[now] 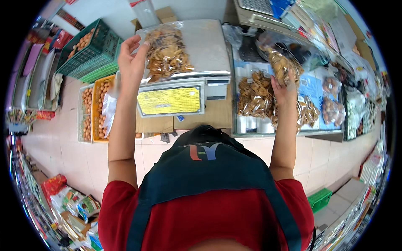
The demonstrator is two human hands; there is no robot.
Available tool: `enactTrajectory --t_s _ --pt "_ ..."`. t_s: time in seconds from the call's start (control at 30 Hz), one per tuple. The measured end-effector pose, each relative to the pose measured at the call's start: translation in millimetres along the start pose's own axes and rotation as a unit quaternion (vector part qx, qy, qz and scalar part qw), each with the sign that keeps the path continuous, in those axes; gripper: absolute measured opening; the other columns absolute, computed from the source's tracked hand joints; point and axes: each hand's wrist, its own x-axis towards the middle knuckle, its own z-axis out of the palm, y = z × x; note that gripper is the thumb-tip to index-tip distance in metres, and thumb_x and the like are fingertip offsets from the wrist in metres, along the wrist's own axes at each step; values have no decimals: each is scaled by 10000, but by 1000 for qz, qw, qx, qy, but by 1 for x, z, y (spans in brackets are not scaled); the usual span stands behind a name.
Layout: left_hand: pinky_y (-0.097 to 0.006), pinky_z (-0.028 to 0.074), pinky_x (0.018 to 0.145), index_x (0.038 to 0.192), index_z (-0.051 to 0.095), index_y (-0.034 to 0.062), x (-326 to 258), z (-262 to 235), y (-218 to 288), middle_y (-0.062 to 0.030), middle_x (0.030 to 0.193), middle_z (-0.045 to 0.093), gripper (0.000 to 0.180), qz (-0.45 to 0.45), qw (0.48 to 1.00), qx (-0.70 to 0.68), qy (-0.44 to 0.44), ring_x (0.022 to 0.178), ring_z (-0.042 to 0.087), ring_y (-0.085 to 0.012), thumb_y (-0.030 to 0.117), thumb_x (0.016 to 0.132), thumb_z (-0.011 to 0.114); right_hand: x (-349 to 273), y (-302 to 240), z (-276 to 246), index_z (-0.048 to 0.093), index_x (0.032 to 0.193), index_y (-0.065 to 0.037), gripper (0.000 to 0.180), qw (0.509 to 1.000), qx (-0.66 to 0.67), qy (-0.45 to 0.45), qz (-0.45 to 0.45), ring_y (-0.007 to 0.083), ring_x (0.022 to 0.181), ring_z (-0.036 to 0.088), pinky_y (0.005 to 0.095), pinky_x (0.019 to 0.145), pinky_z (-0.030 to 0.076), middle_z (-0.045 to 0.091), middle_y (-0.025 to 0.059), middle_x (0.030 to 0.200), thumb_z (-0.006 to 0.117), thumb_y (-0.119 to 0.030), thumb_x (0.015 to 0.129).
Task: The person picks up multiple sealed bags of dried food items from a shelf and places them onto a digital scale. They then affix a printed label to each bag and set the labeled bags aside on the counter.
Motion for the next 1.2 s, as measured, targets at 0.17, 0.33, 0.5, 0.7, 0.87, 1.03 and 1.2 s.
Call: enactTrajectory --t_s 0.17,0.33,0.5,0.7,0.87,1.03,1.2 --pt "-323 443 912 1164 544 -72 25 -20 -40 -176 1149 599 559 -95 994 48 -29 1099 555 -234 319 794 694 -47 72 8 602 1102 -50 332 908 -323 -244 104 145 687 633 249 585 490 688 71 964 652 -293 882" --pt "-333 419 840 1242 530 45 31 -11 -47 -110 1135 602 738 -193 972 78 -109 1004 553 -176 597 763 633 -42 159 16 637 1016 -76 254 874 -362 -211 244 123 593 611 201 513 441 698 35 854 681 -273 862" --pt "-341 432 818 1232 517 -13 29 0 -8 -131 1135 599 837 -288 932 49 -216 978 577 -195 604 695 697 -39 183 34 653 942 -77 164 919 -302 -125 222 122 589 600 206 469 428 680 25 808 703 -199 846" --pt "-330 462 841 1175 508 -73 28 9 -24 -141 1087 615 768 -319 909 -50 -263 878 620 -194 392 651 821 -42 192 34 596 826 -84 127 943 -260 -124 165 105 521 544 207 453 392 621 11 696 682 -172 856" --pt "-352 476 889 1202 483 -48 -2 4 -7 -120 1080 622 665 -225 922 -203 -240 959 610 -198 139 655 811 -73 154 19 561 781 -113 154 938 -260 -195 119 86 509 524 205 461 376 585 -3 652 686 -169 853" --pt "-334 484 887 1186 489 -32 -20 -9 28 -111 1079 619 631 -153 925 -262 -230 954 615 -190 65 647 803 -106 115 46 576 799 -101 160 921 -237 -304 -55 57 532 488 195 518 367 582 -3 649 670 -205 877" --pt "-334 481 875 1192 414 -19 -44 2 51 -141 1070 597 738 -80 969 -193 -132 1016 590 -188 172 630 854 -146 107 79 368 1315 -44 595 844 -242 -414 -241 148 910 579 255 761 447 591 77 1041 703 -159 837"
